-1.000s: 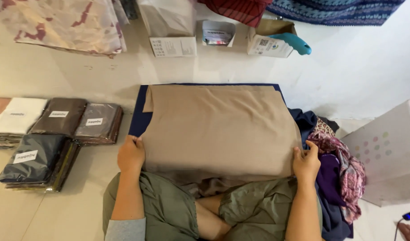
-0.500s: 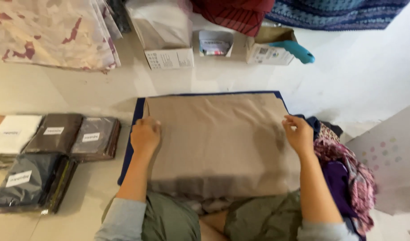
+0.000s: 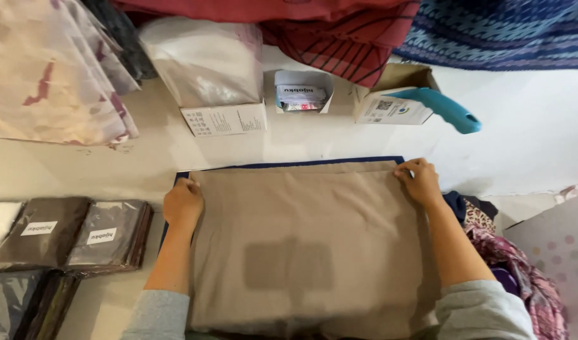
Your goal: Cleaning a piece of tan fabric with a lint roller and then folding it neatly.
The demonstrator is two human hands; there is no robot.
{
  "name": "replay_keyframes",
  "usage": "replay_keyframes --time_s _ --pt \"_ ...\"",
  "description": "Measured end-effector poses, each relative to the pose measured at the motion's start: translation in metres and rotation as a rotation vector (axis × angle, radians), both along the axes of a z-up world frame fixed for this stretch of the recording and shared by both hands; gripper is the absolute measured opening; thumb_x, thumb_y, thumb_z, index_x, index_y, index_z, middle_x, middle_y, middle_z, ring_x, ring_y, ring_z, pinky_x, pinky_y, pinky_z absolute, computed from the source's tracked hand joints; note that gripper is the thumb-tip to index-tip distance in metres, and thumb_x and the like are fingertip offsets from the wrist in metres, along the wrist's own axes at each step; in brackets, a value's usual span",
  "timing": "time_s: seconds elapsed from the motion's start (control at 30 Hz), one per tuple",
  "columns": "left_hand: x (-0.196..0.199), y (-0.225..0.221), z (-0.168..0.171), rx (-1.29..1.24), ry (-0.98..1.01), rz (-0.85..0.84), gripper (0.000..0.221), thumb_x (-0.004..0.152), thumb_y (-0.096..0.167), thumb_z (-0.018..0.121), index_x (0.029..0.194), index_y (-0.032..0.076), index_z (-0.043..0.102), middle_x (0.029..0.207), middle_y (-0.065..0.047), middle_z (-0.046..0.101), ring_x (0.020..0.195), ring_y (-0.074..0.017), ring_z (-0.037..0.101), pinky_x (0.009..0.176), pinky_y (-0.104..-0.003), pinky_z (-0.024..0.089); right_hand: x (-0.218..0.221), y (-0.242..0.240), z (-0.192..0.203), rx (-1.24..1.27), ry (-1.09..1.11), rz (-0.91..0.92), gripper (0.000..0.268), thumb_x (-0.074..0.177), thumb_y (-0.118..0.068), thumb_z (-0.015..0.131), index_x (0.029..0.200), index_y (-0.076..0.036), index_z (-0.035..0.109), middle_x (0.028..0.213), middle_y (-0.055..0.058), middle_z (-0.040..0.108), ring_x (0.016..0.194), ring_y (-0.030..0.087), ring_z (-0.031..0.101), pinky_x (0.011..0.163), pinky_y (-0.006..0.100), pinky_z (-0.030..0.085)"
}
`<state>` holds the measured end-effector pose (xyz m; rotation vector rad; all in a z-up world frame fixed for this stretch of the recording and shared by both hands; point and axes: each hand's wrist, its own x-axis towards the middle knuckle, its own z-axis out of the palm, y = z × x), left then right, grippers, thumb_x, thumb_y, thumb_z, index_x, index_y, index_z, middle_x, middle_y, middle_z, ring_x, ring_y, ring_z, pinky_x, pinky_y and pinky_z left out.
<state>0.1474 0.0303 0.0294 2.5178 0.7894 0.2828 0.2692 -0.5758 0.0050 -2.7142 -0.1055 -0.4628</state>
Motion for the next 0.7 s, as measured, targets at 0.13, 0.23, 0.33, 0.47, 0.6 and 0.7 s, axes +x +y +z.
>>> replay_keyframes --time_s 0.13,0.23,0.33,0.47,0.6,0.7 --pt "0.009 0.000 0.015 0.047 -0.020 0.037 0.033 0.112 0.034 0.042 0.116 0.008 0.061 0.104 -0.033 0.072 0.105 -0.0527 0.070 0.085 -0.061 0.056 0.020 -0.011 -0.013 -0.087 -0.073 -0.096 0.009 0.102 -0.037 0.071 0.101 -0.029 0.075 0.118 0.002 0.064 0.119 0.037 0.061 0.099 0.055 0.049" --pt "0.009 -0.007 0.032 0.140 -0.014 0.025 0.028 0.114 0.031 0.040 0.116 0.011 0.059 0.100 -0.026 0.074 0.101 -0.0498 0.072 0.087 -0.058 0.057 0.040 -0.016 -0.034 -0.112 -0.184 -0.113 0.015 0.107 -0.039 0.069 0.100 -0.025 0.070 0.117 0.001 0.059 0.123 0.035 0.055 0.104 0.056 0.043" --pt "0.010 -0.008 0.027 0.258 0.025 -0.009 0.031 0.116 0.031 0.039 0.112 0.009 0.061 0.099 -0.022 0.075 0.096 -0.0455 0.074 0.086 -0.055 0.059 0.047 -0.002 -0.048 -0.298 -0.254 -0.166 0.017 0.106 -0.039 0.068 0.101 -0.022 0.068 0.115 0.003 0.060 0.120 0.033 0.055 0.102 0.053 0.044" --pt "0.027 0.023 -0.031 0.374 -0.047 -0.005 0.028 0.110 0.043 0.052 0.105 0.017 0.062 0.095 -0.011 0.071 0.084 -0.0384 0.075 0.071 -0.050 0.061 0.044 0.012 -0.053 -0.239 -0.232 -0.195 0.021 0.107 -0.040 0.064 0.101 -0.020 0.064 0.114 0.004 0.059 0.115 0.034 0.057 0.101 0.053 0.042" --pt "0.017 0.007 -0.013 0.647 -0.406 -0.158 0.026 0.098 0.039 0.067 0.110 0.015 0.067 0.100 -0.011 0.066 0.092 -0.0348 0.070 0.074 -0.044 0.058 0.017 0.063 -0.024 -0.372 -0.489 -0.111 0.025 0.097 -0.033 0.073 0.108 -0.013 0.063 0.107 0.011 0.062 0.104 0.035 0.062 0.095 0.050 0.044" --pt "-0.007 -0.050 0.029 0.682 -0.607 -0.523 0.032 0.093 0.035 0.068 0.114 0.012 0.074 0.112 -0.017 0.069 0.109 -0.0387 0.066 0.087 -0.049 0.053 -0.050 0.143 0.020 -0.212 -0.507 0.245 0.028 0.098 -0.028 0.066 0.118 -0.009 0.068 0.110 0.018 0.068 0.096 0.041 0.068 0.092 0.050 0.052"
